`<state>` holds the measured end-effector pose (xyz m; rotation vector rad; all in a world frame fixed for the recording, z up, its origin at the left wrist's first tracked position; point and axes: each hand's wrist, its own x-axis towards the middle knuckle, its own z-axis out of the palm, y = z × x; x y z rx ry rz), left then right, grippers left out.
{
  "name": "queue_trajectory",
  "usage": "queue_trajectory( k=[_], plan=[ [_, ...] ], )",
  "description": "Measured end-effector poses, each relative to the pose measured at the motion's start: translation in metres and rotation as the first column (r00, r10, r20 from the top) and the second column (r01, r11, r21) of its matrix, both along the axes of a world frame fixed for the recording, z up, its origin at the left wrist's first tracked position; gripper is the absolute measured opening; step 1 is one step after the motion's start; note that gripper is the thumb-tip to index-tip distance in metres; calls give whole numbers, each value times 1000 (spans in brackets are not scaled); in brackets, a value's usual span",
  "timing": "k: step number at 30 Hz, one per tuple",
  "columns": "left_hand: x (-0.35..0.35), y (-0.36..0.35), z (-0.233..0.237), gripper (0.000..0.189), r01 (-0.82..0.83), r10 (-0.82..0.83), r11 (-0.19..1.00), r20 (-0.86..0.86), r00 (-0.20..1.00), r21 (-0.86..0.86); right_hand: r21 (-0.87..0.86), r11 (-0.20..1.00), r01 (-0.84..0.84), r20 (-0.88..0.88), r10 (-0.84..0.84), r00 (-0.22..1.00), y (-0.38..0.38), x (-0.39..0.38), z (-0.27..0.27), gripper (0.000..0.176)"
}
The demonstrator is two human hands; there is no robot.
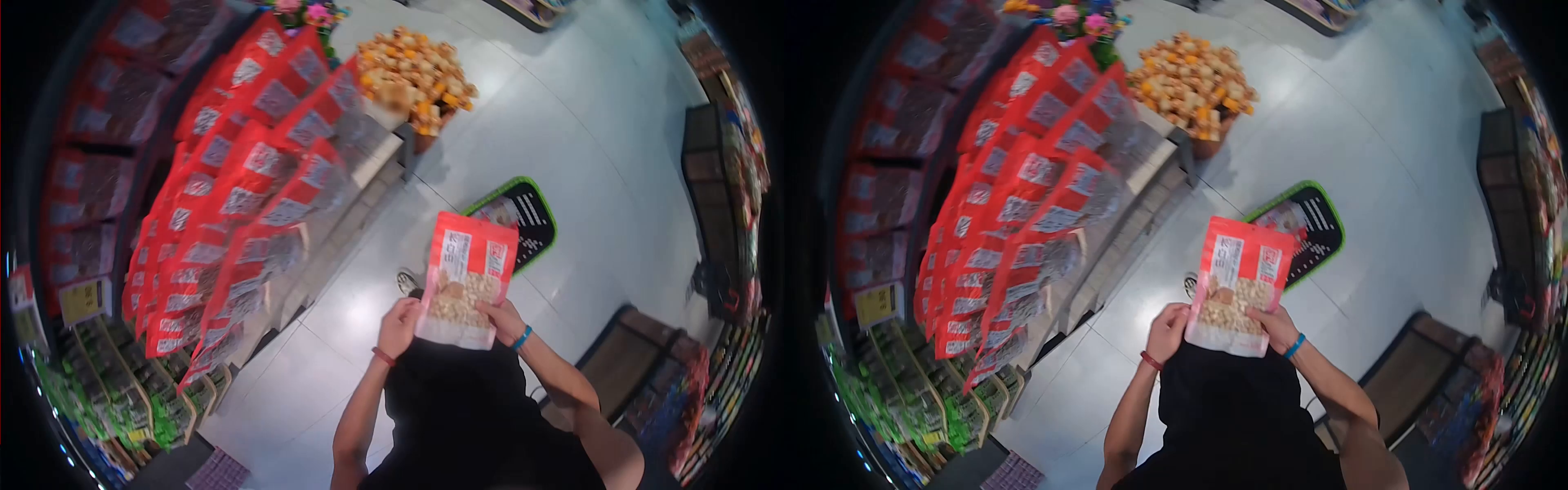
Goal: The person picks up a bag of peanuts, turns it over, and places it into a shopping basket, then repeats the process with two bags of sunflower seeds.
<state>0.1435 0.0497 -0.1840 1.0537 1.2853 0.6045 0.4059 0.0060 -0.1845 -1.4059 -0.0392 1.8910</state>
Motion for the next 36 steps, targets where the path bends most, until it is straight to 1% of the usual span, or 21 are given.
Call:
queue_trajectory(
  k=[2, 3, 6, 9, 11, 12, 13, 15, 18, 21, 22, 23, 24, 25, 27, 29, 31, 33, 34, 35, 36],
  plan=[
    [5, 5, -15, 24, 32, -31, 999, -165, 986, 4, -80, 991, 104, -19, -106, 994, 5, 11, -12, 44],
    [10, 5, -23, 25, 47, -48, 999, -214, 976, -10, -86, 984, 153, 22, -152, 988, 2, 18, -31, 42],
    [33, -1, -55, 26, 86, -110, 990, -243, 964, -109, -165, 952, 256, 58, -250, 966, -8, 47, -78, 40],
    [65, -19, -93, 29, 225, -290, 941, -254, 923, -254, -198, 900, 389, 157, -363, 919, -38, 76, -133, 39],
    [84, -36, -138, 31, 374, -461, 880, -340, 820, -293, -251, 875, 413, 243, -357, 902, -54, 98, -171, 35],
    [104, -29, -139, 31, 479, -558, 830, -399, 728, -285, -233, 794, 562, 289, -495, 819, -32, 99, -159, 30],
    [129, -37, -176, 28, 649, -685, 716, -437, 583, -257, -317, 815, 486, 304, -398, 866, -46, 125, -200, 28],
    [151, -54, -212, 27, 722, -663, 683, -505, 553, -106, -322, 817, 479, 366, -359, 859, -52, 142, -235, 29],
    [193, -67, -242, 28, 819, -718, 570, -519, 464, -57, -225, 797, 560, 332, -478, 813, -30, 153, -278, 34],
    [220, -87, -267, 30, 873, -816, 471, -438, 377, -125, -263, 758, 596, 281, -531, 799, -20, 160, -343, 38],
    [225, -96, -276, 30, 866, -842, 458, -411, 349, -202, -272, 755, 596, 281, -530, 800, -14, 161, -365, 38],
    [227, -105, -284, 30, 856, -866, 439, -383, 321, -275, -217, 739, 638, 237, -594, 769, -6, 161, -387, 39],
    [225, -113, -291, 26, 828, -816, 513, -428, 388, -227, -166, 717, 677, 185, -651, 736, 1, 159, -409, 40],
    [226, -112, -295, 26, 827, -821, 508, -425, 381, -240, -179, 713, 677, 183, -652, 735, 7, 158, -431, 40],
    [228, -110, -299, 20, 751, -734, 624, -493, 467, -216, -191, 707, 681, 89, -679, 729, 18, 158, -476, 42],
    [224, -109, -300, 16, 759, -738, 618, -483, 471, -205, -162, 734, 659, 9, -667, 745, 31, 158, -514, 43],
    [223, -103, -300, 15, 760, -717, 622, -526, 457, -187, -182, 732, 656, -14, -669, 743, 41, 157, -551, 41],
    [223, -97, -307, 14, 759, -713, 625, -528, 461, -182, -253, 750, 611, -116, -651, 750, 40, 152, -599, 36],
    [223, -98, -308, 14, 757, -715, 626, -526, 461, -187, -384, 819, 428, 81, -432, 898, 43, 150, -610, 37],
    [221, -100, -304, 14, 756, -721, 623, -521, 457, -199, -540, 805, 244, 223, -143, 964, 45, 148, -620, 39],
    [223, -100, -304, 13, 759, -726, 620, -513, 458, -199, -508, 835, 210, 309, -51, 950, 29, 141, -662, 44]
  ],
)
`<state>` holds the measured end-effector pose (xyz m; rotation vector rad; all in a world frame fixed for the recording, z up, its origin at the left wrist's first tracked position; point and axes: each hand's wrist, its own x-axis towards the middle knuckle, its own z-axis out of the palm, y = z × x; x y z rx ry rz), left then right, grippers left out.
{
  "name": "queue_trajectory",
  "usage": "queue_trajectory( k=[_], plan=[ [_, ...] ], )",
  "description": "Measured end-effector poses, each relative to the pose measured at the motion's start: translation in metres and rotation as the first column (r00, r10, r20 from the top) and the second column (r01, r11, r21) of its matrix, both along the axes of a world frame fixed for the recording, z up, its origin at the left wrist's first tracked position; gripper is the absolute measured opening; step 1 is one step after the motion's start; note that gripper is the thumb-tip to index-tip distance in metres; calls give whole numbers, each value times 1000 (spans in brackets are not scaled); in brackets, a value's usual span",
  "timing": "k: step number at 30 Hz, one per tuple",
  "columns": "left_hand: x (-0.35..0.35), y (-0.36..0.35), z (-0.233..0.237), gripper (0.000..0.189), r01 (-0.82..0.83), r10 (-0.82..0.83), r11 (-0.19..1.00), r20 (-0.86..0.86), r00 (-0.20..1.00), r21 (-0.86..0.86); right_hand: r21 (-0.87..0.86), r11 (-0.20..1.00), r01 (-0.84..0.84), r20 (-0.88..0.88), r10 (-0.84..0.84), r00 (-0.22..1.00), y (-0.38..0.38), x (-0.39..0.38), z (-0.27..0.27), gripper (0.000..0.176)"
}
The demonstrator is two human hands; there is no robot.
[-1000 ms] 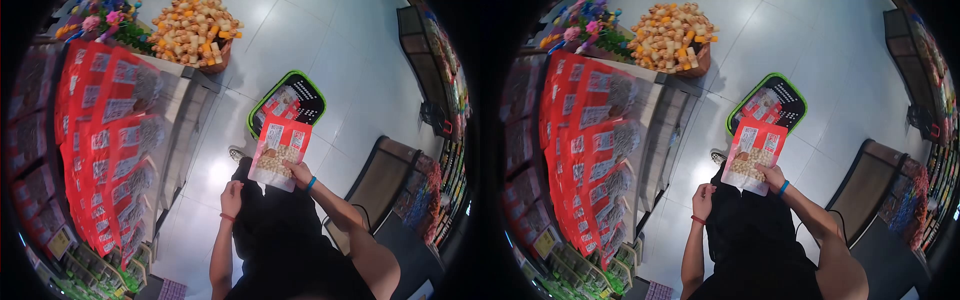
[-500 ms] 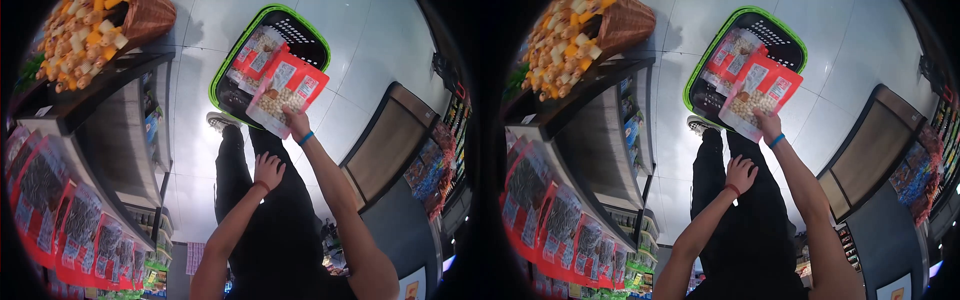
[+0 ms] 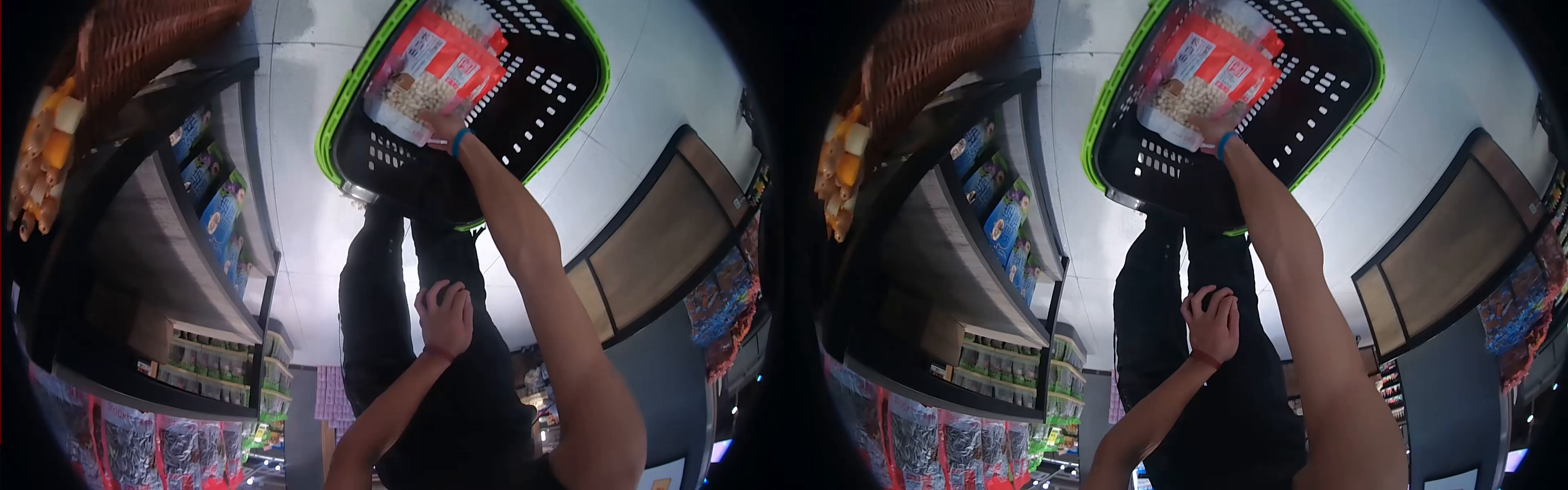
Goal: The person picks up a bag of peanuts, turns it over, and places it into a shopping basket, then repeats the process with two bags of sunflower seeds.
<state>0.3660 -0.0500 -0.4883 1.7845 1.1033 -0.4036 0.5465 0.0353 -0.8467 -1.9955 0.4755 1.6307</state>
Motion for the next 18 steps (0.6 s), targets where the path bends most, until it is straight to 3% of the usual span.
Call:
queue_trajectory(
  k=[1, 2, 4, 5, 7, 9, 11, 12, 13, 16, 18],
  plan=[
    [-2, -2, 1, 13, 7, -8, 1000, -12, 1000, -17, 11, 995, -102, 95, 101, 990, -19, -9, -33, 50],
    [-1, -2, 0, 12, 13, -13, 1000, -3, 1000, -5, 3, 995, -97, 90, 96, 991, -18, -8, -26, 50],
    [1, -3, -2, 12, 20, -20, 1000, 17, 1000, 9, -229, 841, -491, 74, 518, 852, 6, 11, 15, 61],
    [2, -3, -2, 12, 24, -24, 1000, 16, 1000, 13, -232, 842, -487, 78, 515, 854, 13, 20, 36, 61],
    [1, 0, -3, 11, 33, -34, 999, 19, 999, 26, -320, 633, -705, 23, 749, 662, 22, 28, 65, 85],
    [2, 3, -3, 12, 39, -39, 999, 17, 999, 34, -363, 636, -681, 128, 758, 640, 23, 25, 70, 86],
    [2, 6, -2, 11, 38, -38, 999, 13, 999, 29, -291, 591, -752, 396, 790, 468, 25, 24, 69, 84],
    [2, 7, -2, 11, 38, -39, 999, 5, 999, 20, -263, 480, -837, 436, 833, 341, 37, 24, 79, 79],
    [2, 8, -3, 11, 42, -42, 999, 7, 999, 25, -262, 485, -835, 441, 830, 343, 47, 21, 79, 79],
    [-3, 11, -4, 10, 31, -31, 999, 25, 999, 11, -268, 265, -926, 429, 894, 132, 72, 4, 63, 80],
    [-5, 13, -6, 11, 26, -27, 1000, 39, 999, 10, -274, 251, -929, 408, 904, 124, 85, 3, 49, 81]
  ],
)
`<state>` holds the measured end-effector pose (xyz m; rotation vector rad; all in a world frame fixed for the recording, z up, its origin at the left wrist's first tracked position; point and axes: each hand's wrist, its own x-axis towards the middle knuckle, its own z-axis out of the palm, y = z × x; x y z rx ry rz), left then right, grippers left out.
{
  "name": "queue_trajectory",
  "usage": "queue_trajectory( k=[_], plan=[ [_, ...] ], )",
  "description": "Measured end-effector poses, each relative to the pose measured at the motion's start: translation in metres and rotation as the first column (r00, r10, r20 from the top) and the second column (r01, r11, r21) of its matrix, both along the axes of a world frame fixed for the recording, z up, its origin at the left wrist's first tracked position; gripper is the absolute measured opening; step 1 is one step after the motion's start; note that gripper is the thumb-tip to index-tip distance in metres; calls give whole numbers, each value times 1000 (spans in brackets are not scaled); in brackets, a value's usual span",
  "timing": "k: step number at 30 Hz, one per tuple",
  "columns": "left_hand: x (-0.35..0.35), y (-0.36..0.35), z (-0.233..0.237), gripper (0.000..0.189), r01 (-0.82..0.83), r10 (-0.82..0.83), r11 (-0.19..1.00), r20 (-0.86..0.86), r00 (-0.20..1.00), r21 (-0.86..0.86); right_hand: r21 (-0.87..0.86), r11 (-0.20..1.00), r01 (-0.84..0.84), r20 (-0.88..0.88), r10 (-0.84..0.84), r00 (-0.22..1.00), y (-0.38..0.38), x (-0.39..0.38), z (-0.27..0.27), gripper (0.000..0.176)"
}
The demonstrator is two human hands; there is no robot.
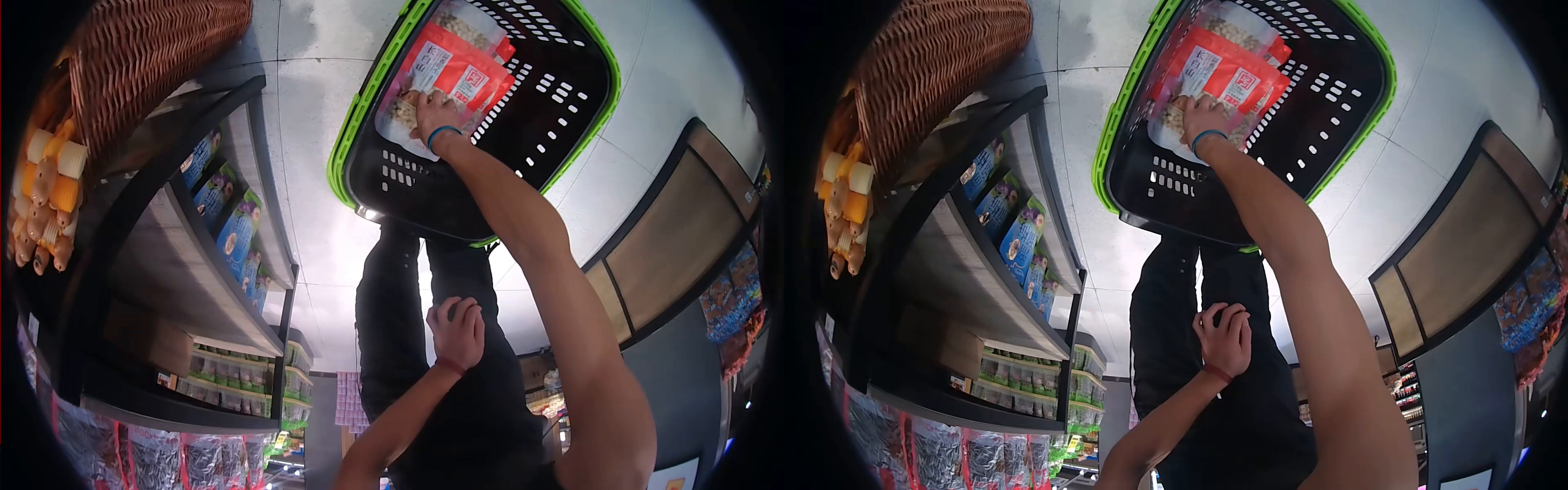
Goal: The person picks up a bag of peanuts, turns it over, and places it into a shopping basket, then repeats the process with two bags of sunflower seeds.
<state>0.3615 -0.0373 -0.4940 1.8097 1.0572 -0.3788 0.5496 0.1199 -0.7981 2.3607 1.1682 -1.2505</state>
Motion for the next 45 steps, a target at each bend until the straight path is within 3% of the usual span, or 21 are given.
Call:
queue_trajectory(
  k=[11, 15, 16, 18, 19, 20, 22, 23, 26, 27, 28, 29, 32, 33, 35, 37, 38, 41, 45],
  plan=[
    [0, 5, 0, 13, -11, 11, 1000, 29, 1000, -1, -28, 994, 109, -13, -110, 994, -2, -8, -5, 86],
    [2, 6, 1, 10, -4, 1, 998, 56, 998, 62, 25, 999, 28, -57, -26, 998, -16, -8, -8, 74],
    [2, 4, 0, 10, -11, 9, 999, 47, 999, 53, 3, 998, 69, -109, -69, 992, -20, -7, -1, 69],
    [5, 2, 3, 9, -20, 19, 999, 34, 999, 45, 118, 990, 75, -199, -51, 979, -38, -9, 27, 60],
    [3, -1, 2, 10, 6, -8, 999, 26, 1000, 42, 99, 992, 71, -200, -50, 978, -42, -10, 58, 48],
    [2, -4, 1, 11, 23, -24, 999, 22, 999, 49, 209, 977, 41, -127, -14, 992, -53, -15, 79, 37],
    [-1, -7, 5, 15, 63, -64, 996, 8, 998, 58, 255, 928, 271, -291, -193, 937, -71, -23, 141, 29],
    [-5, -10, 7, 16, 82, -83, 994, 9, 997, 67, 363, 889, 278, -296, -173, 940, -84, -29, 172, 21],
    [-21, -21, 6, 25, 139, -139, 990, 24, 990, 16, 443, 848, 291, -329, -148, 933, -118, -45, 260, 20],
    [-29, -28, 4, 30, 166, -165, 985, 17, 986, -53, 431, 856, 285, -351, -132, 927, -130, -49, 282, 19],
    [-33, -28, 8, 35, 193, -193, 973, 13, 981, -126, 261, 911, 319, -344, -221, 913, -134, -54, 317, 19],
    [-37, -16, 23, 41, 254, -265, 941, -21, 964, -223, 277, 928, 250, -287, -169, 943, -154, -62, 327, 20],
    [-74, -21, 37, 42, 193, -186, 958, 53, 981, -214, 64, 998, 27, -283, -8, 959, -182, -77, 368, 31],
    [-92, -28, 33, 41, 140, -125, 972, 86, 988, -191, 100, 995, -15, -264, 41, 964, -189, -86, 384, 33],
    [-118, 1, 72, 38, 97, -104, 929, 0, 995, -358, 89, 995, -47, -300, 71, 951, -202, -104, 389, 31],
    [-155, 26, 96, 35, 148, -221, 906, -144, 965, -398, 54, 996, -74, -359, 88, 929, -200, -123, 398, 34],
    [-177, 32, 103, 35, 25, -91, 946, -190, 978, -324, 4, 996, -87, -390, 81, 917, -192, -130, 408, 36],
    [-247, 44, 101, 36, -291, 264, 951, -214, 941, -105, 88, 984, -153, -386, 175, 906, -180, -150, 416, 42],
    [-321, 57, 131, 34, -617, 614, 786, -182, 768, 46, 175, 964, -201, -348, 252, 903, -146, -174, 441, 40]
  ],
)
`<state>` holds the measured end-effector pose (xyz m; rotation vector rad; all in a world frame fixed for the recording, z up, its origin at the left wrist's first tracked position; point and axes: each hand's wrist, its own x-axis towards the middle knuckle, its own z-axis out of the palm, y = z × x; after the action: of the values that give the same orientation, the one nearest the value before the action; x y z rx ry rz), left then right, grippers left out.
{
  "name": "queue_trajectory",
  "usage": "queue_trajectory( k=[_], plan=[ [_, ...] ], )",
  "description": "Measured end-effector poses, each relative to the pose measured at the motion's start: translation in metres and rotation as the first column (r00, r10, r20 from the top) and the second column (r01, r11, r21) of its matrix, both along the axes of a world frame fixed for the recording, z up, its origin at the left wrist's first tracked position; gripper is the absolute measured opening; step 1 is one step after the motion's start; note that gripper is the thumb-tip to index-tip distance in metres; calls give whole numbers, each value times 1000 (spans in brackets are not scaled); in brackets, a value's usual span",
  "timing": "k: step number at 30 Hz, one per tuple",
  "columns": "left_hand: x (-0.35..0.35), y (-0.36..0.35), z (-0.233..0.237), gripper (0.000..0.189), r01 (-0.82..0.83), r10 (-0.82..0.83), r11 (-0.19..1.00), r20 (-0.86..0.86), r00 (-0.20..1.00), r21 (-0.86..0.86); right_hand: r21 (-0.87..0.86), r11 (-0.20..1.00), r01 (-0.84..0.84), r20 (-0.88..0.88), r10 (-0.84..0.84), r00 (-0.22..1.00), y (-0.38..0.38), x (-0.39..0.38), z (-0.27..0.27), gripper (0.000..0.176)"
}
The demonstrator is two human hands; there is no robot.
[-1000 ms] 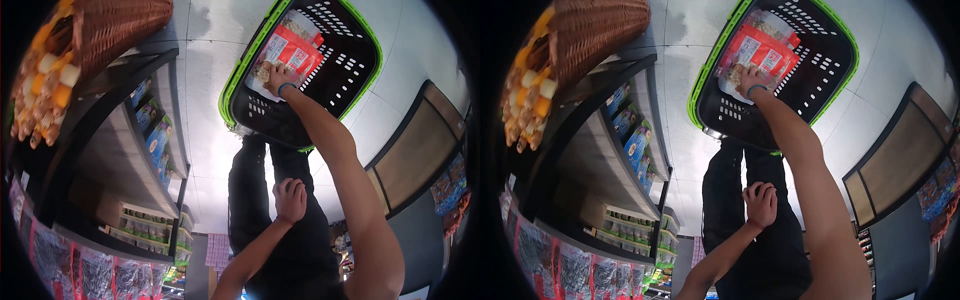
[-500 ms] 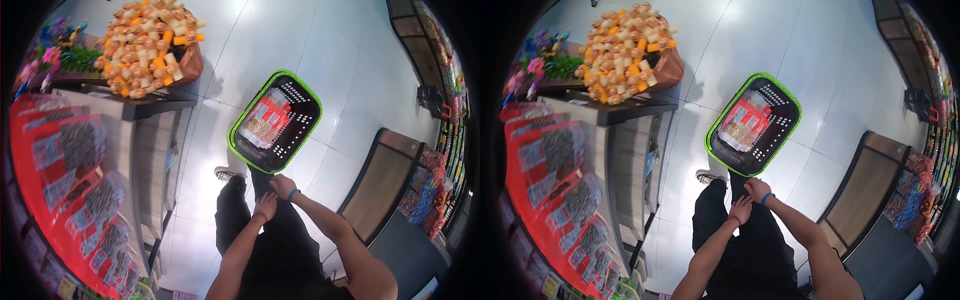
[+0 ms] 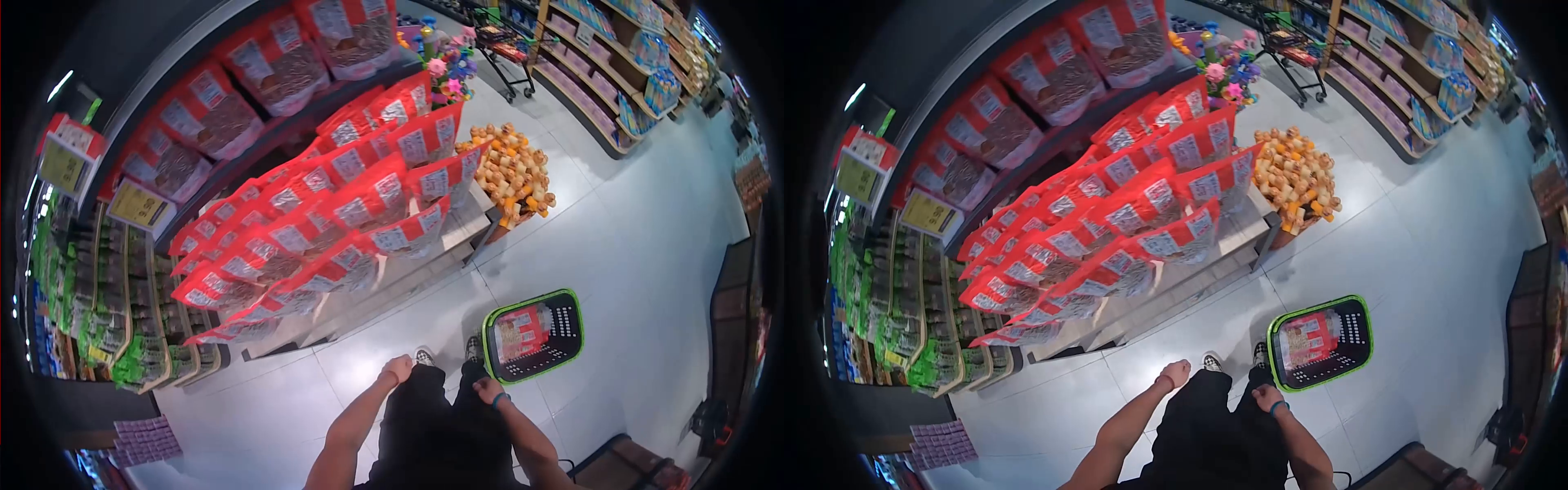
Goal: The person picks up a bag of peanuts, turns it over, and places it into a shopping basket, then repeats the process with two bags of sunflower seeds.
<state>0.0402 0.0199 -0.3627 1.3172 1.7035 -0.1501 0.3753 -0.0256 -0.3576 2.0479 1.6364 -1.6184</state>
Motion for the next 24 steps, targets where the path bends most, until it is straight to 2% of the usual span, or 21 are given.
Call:
queue_trajectory(
  k=[3, 4, 6, 8, 10, 11, 12, 13, 16, 18, 20, 22, 23, 24],
  plan=[
    [-51, -29, -20, 34, -222, 215, 972, 81, 973, 82, 126, 990, -57, 39, 52, 998, 12, -12, 8, 38],
    [-61, -50, -35, 29, -285, 277, 927, 65, 959, 244, 162, 985, -59, -17, 62, 998, 18, -16, 14, 38],
    [-87, -86, -59, 28, -414, 389, 897, 169, 906, 156, 201, 974, -109, 21, 107, 994, 32, -28, 31, 38],
    [-90, -117, -26, 28, -712, 717, 688, 288, 635, -143, 210, 967, -148, 16, 147, 989, 40, -40, 42, 39],
    [-93, -155, -23, 26, -841, 900, 429, 232, 368, -330, 256, 952, -166, -3, 172, 985, 51, -54, 52, 37],
    [-96, -180, -36, 28, -811, 883, 468, 224, 413, -351, 259, 949, -178, -1, 184, 983, 55, -60, 57, 37],
    [-96, -195, -30, 31, -778, 891, 454, 190, 413, -435, 270, 946, -177, -35, 194, 980, 64, -67, 63, 37],
    [-97, -224, -48, 33, -665, 754, 651, 206, 624, -366, 276, 945, -176, -70, 203, 977, 70, -74, 71, 36],
    [-89, -302, -109, 24, -493, 535, 833, 139, 833, -251, 252, 953, -169, -137, 208, 968, 93, -101, 106, 33],
    [-83, -331, -139, 20, -499, 536, 834, 133, 833, -236, 219, 962, -164, -169, 203, 964, 110, -116, 120, 31],
    [-77, -335, -144, 20, -557, 594, 793, 111, 797, -249, 305, 951, -58, -414, 187, 891, 130, -132, 127, 26],
    [-77, -324, -135, 20, -611, 648, 748, 86, 757, -259, 298, 951, -80, -431, 209, 878, 152, -149, 137, 23],
    [-83, -306, -113, 20, -464, 467, 883, 32, 884, -71, 304, 950, -77, -457, 217, 863, 161, -159, 141, 23],
    [-90, -290, -97, 21, -266, 272, 959, -63, 960, 100, 307, 949, -74, -482, 222, 847, 170, -168, 147, 23]
  ],
)
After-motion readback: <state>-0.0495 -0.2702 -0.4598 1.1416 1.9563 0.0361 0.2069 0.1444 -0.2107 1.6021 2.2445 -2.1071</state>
